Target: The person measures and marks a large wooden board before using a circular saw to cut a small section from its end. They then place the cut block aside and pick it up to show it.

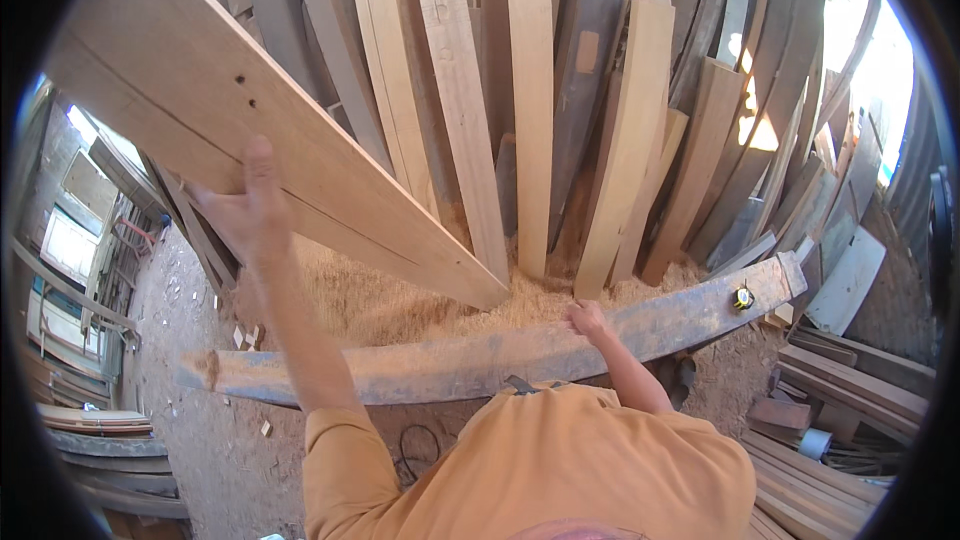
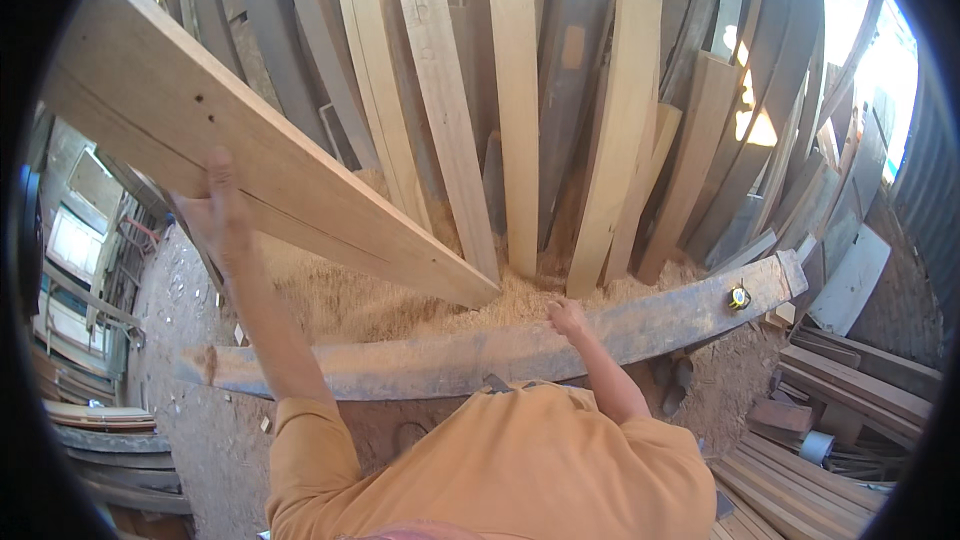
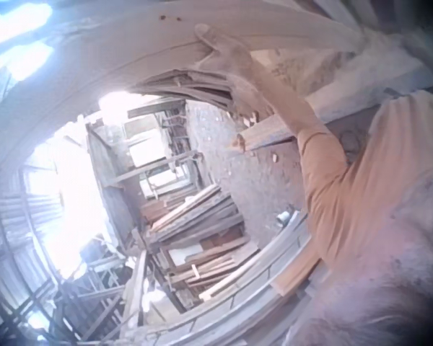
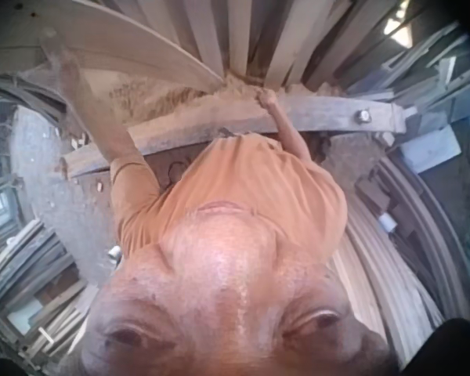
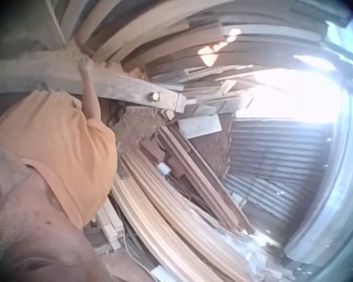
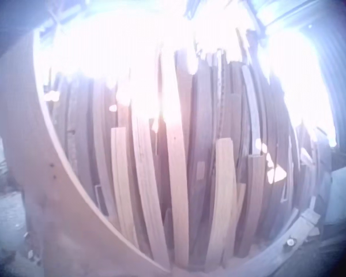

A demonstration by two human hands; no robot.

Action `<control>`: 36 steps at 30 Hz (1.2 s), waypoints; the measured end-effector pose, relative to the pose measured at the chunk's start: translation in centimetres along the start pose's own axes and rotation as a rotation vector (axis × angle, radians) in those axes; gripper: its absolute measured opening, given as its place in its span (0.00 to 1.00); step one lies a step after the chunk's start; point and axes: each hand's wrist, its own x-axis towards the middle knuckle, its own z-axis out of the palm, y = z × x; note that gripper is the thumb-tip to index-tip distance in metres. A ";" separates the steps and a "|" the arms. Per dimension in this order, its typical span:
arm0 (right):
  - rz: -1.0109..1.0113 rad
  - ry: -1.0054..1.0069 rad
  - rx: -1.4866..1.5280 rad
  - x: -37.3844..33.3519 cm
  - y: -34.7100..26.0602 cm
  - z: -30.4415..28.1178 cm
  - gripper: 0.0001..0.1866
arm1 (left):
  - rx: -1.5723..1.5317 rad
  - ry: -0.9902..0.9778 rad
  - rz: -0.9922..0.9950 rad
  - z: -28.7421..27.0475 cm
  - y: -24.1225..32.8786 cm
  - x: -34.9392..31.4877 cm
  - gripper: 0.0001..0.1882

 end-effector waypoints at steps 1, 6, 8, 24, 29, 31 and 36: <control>-0.050 0.070 -0.220 1.9 2.4 -1.9 0.13 | -0.016 -0.033 -0.060 1.0 -0.3 -0.5 0.48; -0.212 0.237 -0.708 4.8 10.6 -8.8 0.22 | -0.136 -0.091 -0.155 4.1 -2.7 -2.5 0.51; -0.142 0.225 -0.796 4.9 13.1 -11.7 0.22 | -0.115 -0.104 -0.151 5.5 -3.8 -2.7 0.50; -0.009 -0.107 -1.180 4.4 16.0 -13.3 0.33 | -0.111 -0.149 -0.224 16.1 -9.6 -10.8 0.46; -0.026 -0.090 -1.046 3.6 12.4 -12.0 0.26 | 0.071 -0.212 -0.031 18.7 -9.1 -8.8 0.43; -0.077 -0.088 -1.094 7.7 17.3 -14.8 0.25 | -0.110 -0.266 -0.192 21.7 -9.0 -8.7 0.41; -0.181 -0.085 -1.131 11.4 21.8 -17.3 0.24 | 0.094 -0.209 -0.107 24.8 -11.4 -7.5 0.38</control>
